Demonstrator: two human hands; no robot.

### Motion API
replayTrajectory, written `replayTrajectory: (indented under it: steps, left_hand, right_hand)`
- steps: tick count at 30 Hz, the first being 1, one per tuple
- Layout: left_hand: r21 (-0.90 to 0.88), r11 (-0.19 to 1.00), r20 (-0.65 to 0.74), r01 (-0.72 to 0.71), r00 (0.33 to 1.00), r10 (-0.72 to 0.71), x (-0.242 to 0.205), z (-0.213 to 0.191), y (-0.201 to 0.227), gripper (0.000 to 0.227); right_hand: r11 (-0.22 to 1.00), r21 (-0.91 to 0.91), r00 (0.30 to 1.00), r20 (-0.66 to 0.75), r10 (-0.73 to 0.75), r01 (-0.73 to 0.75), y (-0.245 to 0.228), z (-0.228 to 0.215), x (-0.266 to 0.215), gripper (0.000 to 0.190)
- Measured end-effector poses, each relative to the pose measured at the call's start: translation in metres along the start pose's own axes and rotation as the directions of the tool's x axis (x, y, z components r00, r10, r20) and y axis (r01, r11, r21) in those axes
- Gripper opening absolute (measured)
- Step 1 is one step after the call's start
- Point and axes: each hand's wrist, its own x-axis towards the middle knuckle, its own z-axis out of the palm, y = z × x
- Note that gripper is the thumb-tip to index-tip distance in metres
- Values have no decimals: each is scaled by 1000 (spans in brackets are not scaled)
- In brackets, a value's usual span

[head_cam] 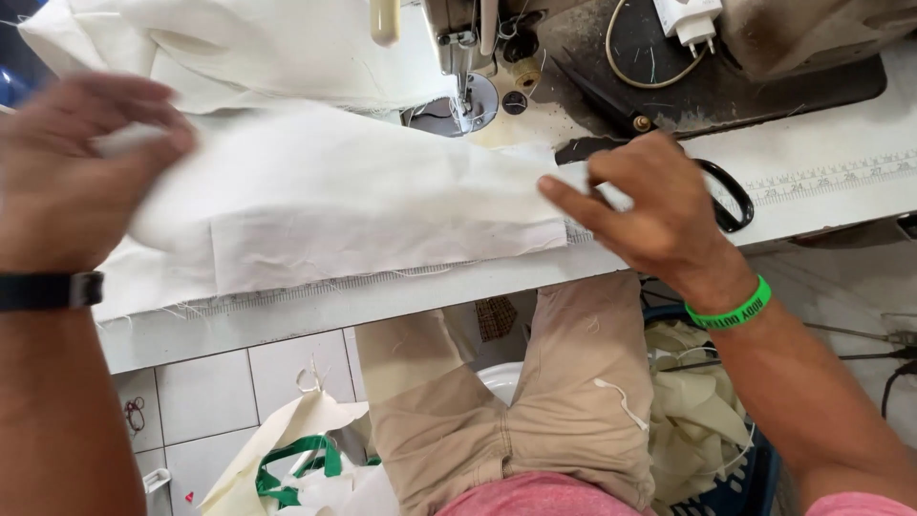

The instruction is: The person uses shears to trim the edges of a white fabric strip on a work table. They repeatedly align the fabric with a ruler, cut along the edge, and then fold the trimmed piece.

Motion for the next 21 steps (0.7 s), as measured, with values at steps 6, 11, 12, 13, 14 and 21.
replayTrajectory:
  steps: [6,11,12,13,14,21]
  left_hand:
    - [528,739,86,419,839,-538,4,25,43,28]
    - [528,822,109,213,943,-314,-2,14,56,7]
    - [530,820,102,218,943,-317,-10,14,66,7]
    - [519,854,156,39,978,-140,-18,14,74,9]
    - [499,854,210,-146,977,45,-24,14,83,15]
    - [93,821,533,-563,724,437,-53,60,171,12]
  right_hand:
    - [856,364,826,552,119,-366,-11,-4,-6,85]
    - [637,557,814,544,205,-533,-21,-20,25,28]
    - [635,562,815,543,200,-530,-20,-25,33,28]
    - [664,476,763,604,230,-576,-19,-30,40,28]
    - [690,382,706,657,265,-615,-18,-35,46,38]
    - [661,665,882,471,-10,-348,-26,3,121,91]
